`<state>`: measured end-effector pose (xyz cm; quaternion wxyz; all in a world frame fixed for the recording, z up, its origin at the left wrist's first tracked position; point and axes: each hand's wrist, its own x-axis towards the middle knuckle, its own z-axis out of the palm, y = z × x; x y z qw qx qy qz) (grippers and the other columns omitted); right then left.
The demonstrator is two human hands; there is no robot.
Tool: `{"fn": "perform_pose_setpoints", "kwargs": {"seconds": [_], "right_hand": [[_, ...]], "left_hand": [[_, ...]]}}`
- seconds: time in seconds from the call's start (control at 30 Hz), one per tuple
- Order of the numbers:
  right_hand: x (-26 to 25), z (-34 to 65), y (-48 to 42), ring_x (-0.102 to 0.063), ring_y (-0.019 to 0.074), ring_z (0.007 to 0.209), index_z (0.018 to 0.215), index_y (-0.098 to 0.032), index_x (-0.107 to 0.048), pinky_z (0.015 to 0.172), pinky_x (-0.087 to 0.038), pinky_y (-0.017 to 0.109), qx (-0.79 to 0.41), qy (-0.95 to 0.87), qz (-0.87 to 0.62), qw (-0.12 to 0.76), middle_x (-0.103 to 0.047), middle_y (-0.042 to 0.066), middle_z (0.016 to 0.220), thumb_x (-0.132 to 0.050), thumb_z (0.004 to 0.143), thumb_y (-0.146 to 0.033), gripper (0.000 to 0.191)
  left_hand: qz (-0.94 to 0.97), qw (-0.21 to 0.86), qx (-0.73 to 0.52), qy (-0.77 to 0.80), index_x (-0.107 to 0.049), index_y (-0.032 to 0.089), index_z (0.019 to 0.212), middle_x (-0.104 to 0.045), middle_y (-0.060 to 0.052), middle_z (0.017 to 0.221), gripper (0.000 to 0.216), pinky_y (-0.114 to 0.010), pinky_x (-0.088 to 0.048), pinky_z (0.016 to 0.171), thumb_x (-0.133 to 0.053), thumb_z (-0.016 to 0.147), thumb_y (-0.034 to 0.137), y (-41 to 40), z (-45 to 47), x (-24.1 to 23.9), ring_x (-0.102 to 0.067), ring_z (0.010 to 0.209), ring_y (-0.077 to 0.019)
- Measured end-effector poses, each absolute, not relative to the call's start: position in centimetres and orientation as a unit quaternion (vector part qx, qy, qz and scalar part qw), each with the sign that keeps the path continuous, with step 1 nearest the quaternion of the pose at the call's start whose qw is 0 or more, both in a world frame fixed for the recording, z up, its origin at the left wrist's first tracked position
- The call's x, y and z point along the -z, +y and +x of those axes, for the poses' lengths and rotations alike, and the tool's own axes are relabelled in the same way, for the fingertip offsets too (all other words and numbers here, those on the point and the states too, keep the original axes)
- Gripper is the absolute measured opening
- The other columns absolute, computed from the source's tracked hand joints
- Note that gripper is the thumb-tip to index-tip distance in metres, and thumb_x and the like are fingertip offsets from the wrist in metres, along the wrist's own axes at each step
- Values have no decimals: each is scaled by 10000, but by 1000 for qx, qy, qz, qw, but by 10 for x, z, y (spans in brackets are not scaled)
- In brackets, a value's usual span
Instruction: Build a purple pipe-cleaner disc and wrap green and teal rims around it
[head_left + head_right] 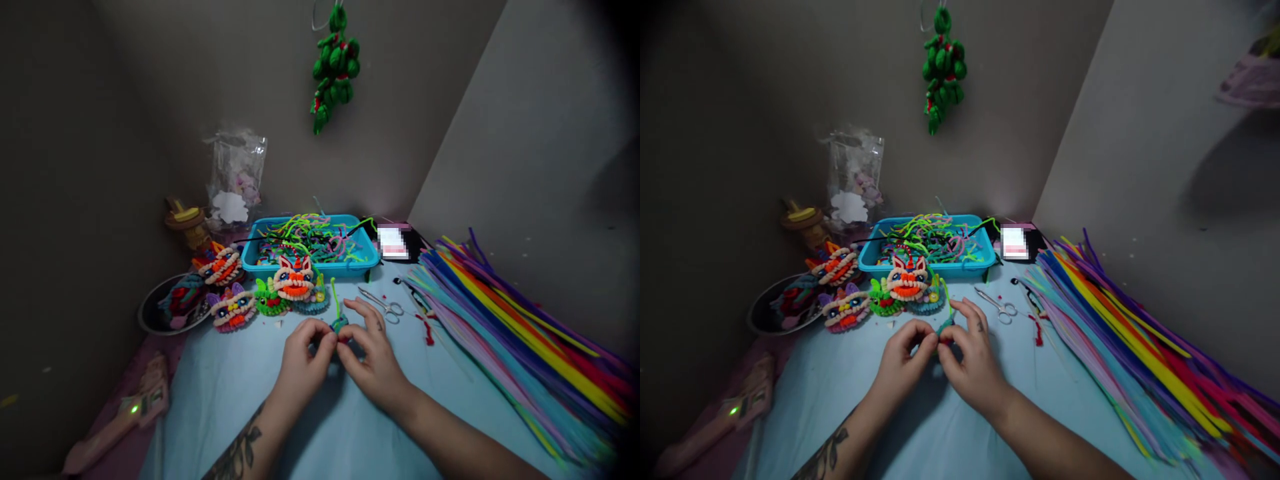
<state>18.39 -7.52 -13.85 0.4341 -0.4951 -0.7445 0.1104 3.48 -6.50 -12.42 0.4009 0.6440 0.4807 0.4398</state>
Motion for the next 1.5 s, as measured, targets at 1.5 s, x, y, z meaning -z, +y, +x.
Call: {"fn": "perform_pose_setpoints", "kwargs": {"seconds": [1.5], "right_hand": [[142,187,-72,-316,312,1287,850,-235,-629,1034,-323,571,-69,-766,-482,420,-420,84,1295,-576,803,-150,110]], "left_hand": [[687,335,-392,512,-504,195,742,-529,-7,717,180,-269,-380,625,-441,901,252,-65,35,129,-509,684,-166]]}}
